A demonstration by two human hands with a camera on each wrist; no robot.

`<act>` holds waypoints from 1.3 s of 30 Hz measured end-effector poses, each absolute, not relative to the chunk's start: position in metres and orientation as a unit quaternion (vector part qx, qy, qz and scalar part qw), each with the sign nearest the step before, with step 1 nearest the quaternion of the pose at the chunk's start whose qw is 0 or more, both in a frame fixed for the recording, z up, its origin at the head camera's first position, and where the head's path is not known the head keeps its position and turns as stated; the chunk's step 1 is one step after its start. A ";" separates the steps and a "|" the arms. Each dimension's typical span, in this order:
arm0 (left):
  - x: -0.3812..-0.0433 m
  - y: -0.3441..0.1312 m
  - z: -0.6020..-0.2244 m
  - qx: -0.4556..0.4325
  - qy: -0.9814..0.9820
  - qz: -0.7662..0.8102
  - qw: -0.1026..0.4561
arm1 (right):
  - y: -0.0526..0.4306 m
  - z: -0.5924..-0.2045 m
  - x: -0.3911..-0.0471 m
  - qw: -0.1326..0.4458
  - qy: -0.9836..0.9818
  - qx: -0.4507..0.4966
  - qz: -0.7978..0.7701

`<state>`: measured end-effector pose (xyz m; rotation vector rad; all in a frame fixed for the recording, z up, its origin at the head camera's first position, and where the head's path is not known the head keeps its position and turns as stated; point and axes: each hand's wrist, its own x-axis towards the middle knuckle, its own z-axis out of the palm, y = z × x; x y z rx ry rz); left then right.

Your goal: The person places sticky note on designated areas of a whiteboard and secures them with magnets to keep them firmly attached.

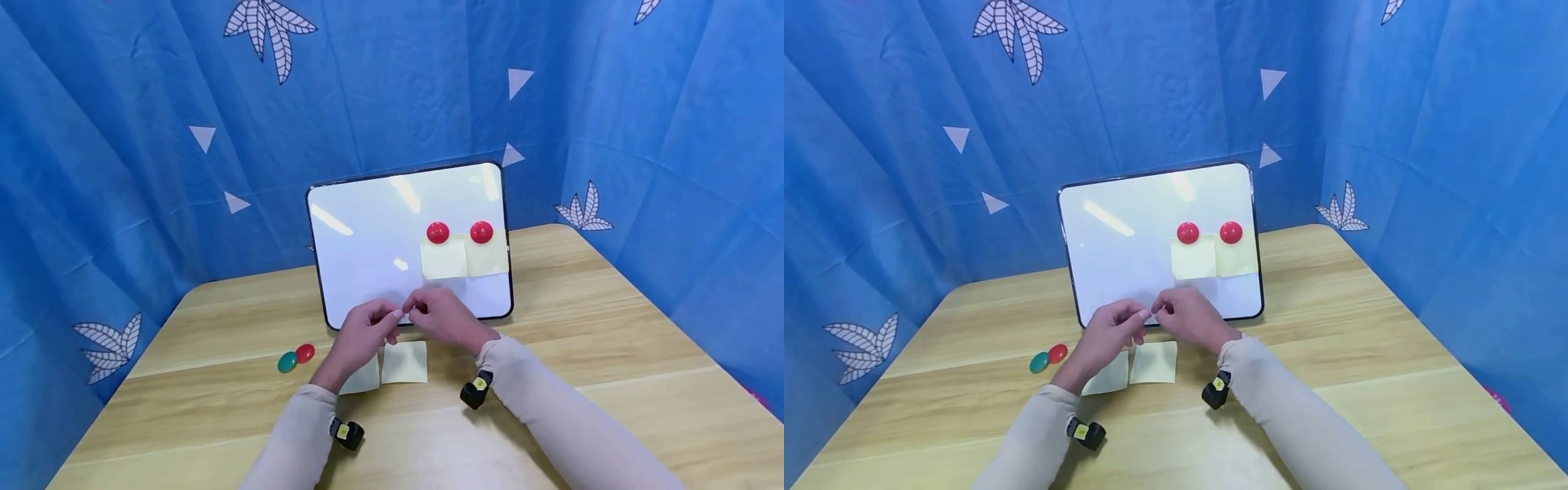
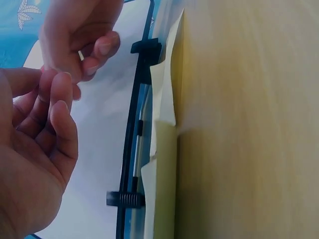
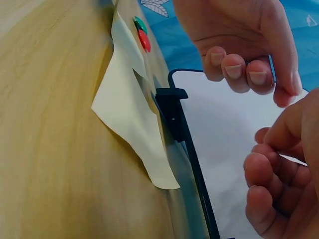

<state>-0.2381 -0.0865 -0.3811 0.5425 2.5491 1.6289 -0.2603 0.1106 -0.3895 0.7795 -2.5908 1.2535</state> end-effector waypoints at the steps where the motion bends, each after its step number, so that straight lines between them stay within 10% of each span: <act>1: -0.238 -0.089 -0.381 0.173 0.829 0.530 0.033 | 0.109 -0.390 -0.260 0.071 -0.869 0.262 0.414; 39: -0.232 -0.178 -0.386 0.075 0.861 0.503 -0.008 | 0.100 -0.393 -0.252 -0.036 -0.906 0.328 0.264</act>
